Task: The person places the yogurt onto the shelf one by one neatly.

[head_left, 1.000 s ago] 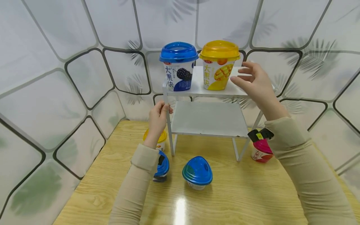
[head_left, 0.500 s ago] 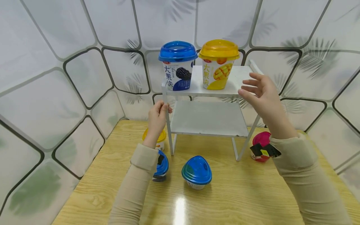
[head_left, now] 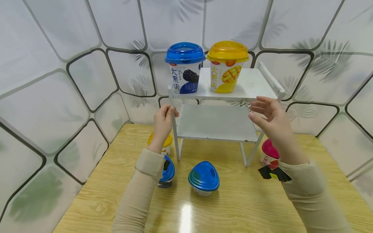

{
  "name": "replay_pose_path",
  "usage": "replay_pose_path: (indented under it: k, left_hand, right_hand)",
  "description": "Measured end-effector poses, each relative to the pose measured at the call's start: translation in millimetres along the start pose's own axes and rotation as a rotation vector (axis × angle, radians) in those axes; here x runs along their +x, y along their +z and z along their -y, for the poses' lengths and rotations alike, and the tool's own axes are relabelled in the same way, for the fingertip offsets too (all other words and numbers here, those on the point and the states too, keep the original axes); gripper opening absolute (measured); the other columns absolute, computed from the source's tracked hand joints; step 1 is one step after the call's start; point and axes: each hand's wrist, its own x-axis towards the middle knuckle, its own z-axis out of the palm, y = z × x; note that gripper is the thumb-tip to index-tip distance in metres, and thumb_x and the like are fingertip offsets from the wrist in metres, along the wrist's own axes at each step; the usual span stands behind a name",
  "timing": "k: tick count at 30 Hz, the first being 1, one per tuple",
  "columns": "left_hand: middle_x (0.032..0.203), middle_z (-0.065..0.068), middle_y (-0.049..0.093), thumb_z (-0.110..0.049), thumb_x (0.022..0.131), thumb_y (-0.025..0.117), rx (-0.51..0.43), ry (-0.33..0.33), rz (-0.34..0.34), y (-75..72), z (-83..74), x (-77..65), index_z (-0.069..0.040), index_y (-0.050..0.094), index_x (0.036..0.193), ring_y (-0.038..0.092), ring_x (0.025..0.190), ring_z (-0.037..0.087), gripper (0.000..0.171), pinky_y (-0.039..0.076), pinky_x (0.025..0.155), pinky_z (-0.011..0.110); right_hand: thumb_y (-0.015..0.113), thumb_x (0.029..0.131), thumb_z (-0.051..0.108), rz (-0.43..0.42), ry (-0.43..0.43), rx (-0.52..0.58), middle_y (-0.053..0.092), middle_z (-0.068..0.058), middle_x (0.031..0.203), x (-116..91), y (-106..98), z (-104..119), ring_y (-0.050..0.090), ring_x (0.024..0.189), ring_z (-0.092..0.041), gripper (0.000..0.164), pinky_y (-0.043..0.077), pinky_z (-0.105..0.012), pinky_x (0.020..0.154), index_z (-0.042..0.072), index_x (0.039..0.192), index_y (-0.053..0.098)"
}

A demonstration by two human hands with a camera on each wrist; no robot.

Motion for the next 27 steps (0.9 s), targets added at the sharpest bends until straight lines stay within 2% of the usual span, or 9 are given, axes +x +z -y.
replay_pose_path:
  k: [5, 8, 12, 17, 24, 27]
  left_hand:
    - [0.074, 0.018, 0.059, -0.013, 0.093, 0.042, -0.009, 0.002, 0.005, 0.7, -0.1, -0.5, 0.005, 0.051, 0.079, 0.058, 0.070, 0.027, 0.024, 0.048, 0.069, 0.032]
    - [0.074, 0.019, 0.059, -0.012, 0.093, 0.042, -0.018, 0.006, 0.004, 1.0, -0.3, -0.5, 0.005, 0.051, 0.079, 0.058, 0.070, 0.027, 0.024, 0.048, 0.069, 0.032]
    - [0.074, 0.019, 0.059, -0.011, 0.093, 0.043, -0.021, 0.009, 0.002, 0.8, -1.0, -0.6, 0.005, 0.050, 0.077, 0.058, 0.070, 0.027, 0.023, 0.048, 0.069, 0.031]
    - [0.074, 0.018, 0.059, -0.010, 0.093, 0.043, -0.020, 0.004, 0.000, 0.7, -0.7, -0.6, 0.004, 0.050, 0.077, 0.058, 0.071, 0.027, 0.022, 0.048, 0.070, 0.031]
    - [0.075, 0.019, 0.059, -0.010, 0.093, 0.043, -0.025, -0.001, -0.002, 0.8, 2.1, 0.7, 0.006, 0.053, 0.081, 0.059, 0.070, 0.027, 0.022, 0.048, 0.070, 0.031]
    - [0.075, 0.019, 0.060, -0.009, 0.093, 0.044, -0.026, -0.004, -0.004, 0.6, 2.6, 0.8, 0.007, 0.053, 0.082, 0.059, 0.070, 0.027, 0.021, 0.049, 0.070, 0.030]
  right_hand:
    - [0.058, 0.086, 0.010, 0.020, -0.023, 0.024, 0.049, -0.002, 0.117, -11, 3, -15, 0.046, 0.107, -0.012, 0.047, 0.040, -0.013, 0.082, 0.008, 0.128, 0.036]
    - [0.058, 0.085, 0.004, 0.034, -0.059, 0.085, 0.048, 0.001, 0.115, -16, 6, -25, 0.046, 0.106, -0.011, 0.045, 0.040, -0.013, 0.084, 0.007, 0.125, 0.038]
    - [0.057, 0.083, -0.003, 0.051, -0.101, 0.143, 0.049, 0.002, 0.113, -24, 9, -41, 0.045, 0.106, -0.013, 0.045, 0.039, -0.014, 0.085, 0.005, 0.124, 0.040]
    - [0.055, 0.081, -0.010, 0.093, -0.139, 0.177, 0.049, 0.003, 0.115, -35, 13, -61, 0.045, 0.107, -0.013, 0.047, 0.039, -0.015, 0.087, 0.008, 0.123, 0.041]
    - [0.053, 0.079, -0.016, 0.126, -0.160, 0.191, 0.050, 0.004, 0.116, -46, 15, -84, 0.046, 0.107, -0.011, 0.047, 0.039, -0.016, 0.088, -0.009, 0.122, 0.036]
    - [0.054, 0.078, -0.016, 0.118, -0.167, 0.183, 0.050, 0.004, 0.116, -48, 16, -91, 0.047, 0.107, -0.011, 0.047, 0.038, -0.016, 0.088, -0.012, 0.121, 0.035]
